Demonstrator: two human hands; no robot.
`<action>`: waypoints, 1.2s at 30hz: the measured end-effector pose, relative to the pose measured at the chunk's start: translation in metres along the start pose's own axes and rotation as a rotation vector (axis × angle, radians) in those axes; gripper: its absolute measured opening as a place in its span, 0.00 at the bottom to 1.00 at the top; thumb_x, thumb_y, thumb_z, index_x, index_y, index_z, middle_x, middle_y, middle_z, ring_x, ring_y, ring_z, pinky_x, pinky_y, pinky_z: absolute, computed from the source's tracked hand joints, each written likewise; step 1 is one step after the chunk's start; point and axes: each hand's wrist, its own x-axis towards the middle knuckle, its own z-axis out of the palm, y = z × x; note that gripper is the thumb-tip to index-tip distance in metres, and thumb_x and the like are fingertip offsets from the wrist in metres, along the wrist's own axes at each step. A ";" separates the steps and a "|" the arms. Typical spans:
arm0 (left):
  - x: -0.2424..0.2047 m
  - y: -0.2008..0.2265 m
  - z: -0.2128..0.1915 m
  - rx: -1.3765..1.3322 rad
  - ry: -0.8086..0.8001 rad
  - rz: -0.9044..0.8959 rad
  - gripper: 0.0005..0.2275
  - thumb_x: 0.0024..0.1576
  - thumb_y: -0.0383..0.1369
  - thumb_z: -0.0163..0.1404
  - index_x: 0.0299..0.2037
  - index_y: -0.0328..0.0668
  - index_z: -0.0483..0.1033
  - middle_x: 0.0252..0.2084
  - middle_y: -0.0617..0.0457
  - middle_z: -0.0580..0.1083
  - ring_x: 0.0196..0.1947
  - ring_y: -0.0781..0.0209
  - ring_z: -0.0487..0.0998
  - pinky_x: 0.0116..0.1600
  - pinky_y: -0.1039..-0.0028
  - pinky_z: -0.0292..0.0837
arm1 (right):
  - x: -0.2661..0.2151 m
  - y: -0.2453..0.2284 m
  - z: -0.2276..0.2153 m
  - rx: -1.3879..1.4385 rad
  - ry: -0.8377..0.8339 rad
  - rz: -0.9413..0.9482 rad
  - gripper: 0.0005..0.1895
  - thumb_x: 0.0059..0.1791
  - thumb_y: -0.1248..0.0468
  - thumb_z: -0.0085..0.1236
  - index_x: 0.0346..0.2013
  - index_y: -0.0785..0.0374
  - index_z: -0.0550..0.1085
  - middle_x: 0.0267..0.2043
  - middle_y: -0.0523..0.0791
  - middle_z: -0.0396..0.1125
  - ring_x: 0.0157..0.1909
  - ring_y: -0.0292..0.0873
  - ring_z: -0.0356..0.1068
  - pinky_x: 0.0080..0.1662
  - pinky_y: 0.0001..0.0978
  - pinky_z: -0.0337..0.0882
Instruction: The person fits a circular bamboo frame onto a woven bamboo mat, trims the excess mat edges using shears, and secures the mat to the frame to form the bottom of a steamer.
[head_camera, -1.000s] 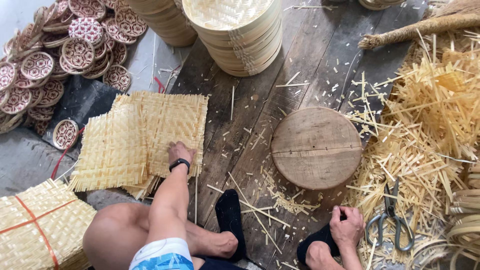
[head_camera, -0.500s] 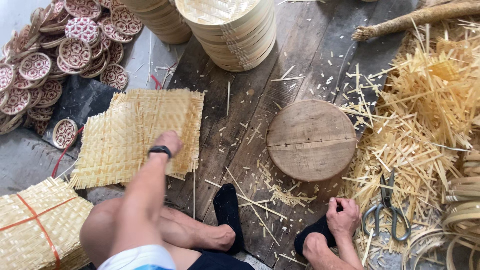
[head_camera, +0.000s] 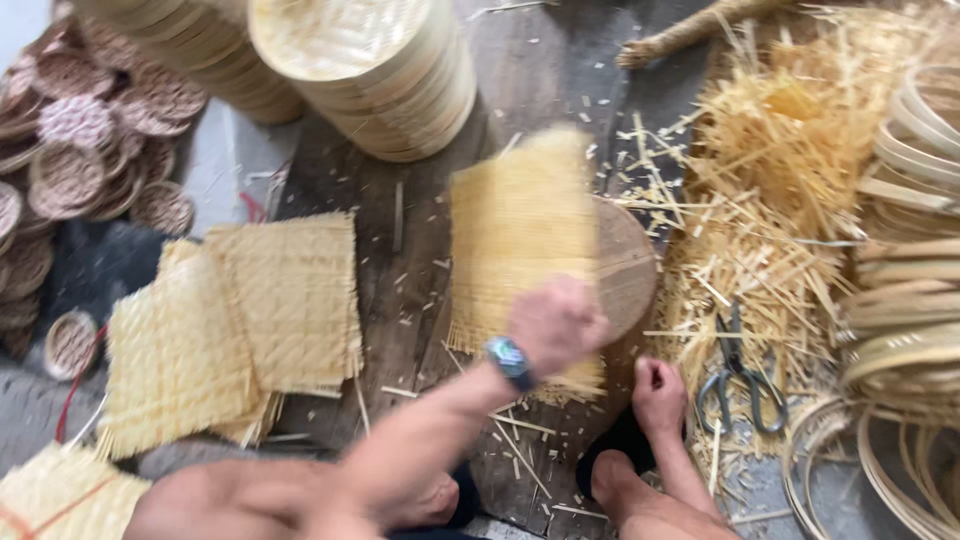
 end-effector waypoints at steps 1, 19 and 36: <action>0.000 0.007 0.024 -0.125 0.068 0.049 0.11 0.61 0.41 0.52 0.33 0.42 0.76 0.33 0.48 0.78 0.30 0.54 0.78 0.33 0.64 0.74 | 0.007 0.006 -0.006 0.049 -0.045 0.046 0.24 0.60 0.47 0.51 0.34 0.64 0.76 0.36 0.50 0.71 0.37 0.48 0.68 0.44 0.38 0.67; 0.060 -0.249 0.166 -1.099 0.169 -0.717 0.14 0.46 0.32 0.70 0.35 0.32 0.81 0.32 0.54 0.80 0.29 0.69 0.77 0.36 0.77 0.73 | 0.086 -0.101 -0.060 0.440 -0.248 0.360 0.25 0.45 0.54 0.68 0.49 0.68 0.77 0.41 0.53 0.76 0.38 0.43 0.71 0.38 0.32 0.71; 0.007 -0.119 0.095 -0.635 0.402 -0.452 0.09 0.64 0.36 0.51 0.34 0.42 0.69 0.23 0.53 0.72 0.20 0.64 0.69 0.24 0.72 0.67 | 0.055 -0.196 -0.025 -0.560 -0.146 -0.704 0.36 0.49 0.43 0.55 0.70 0.47 0.62 0.69 0.51 0.49 0.73 0.56 0.42 0.69 0.62 0.43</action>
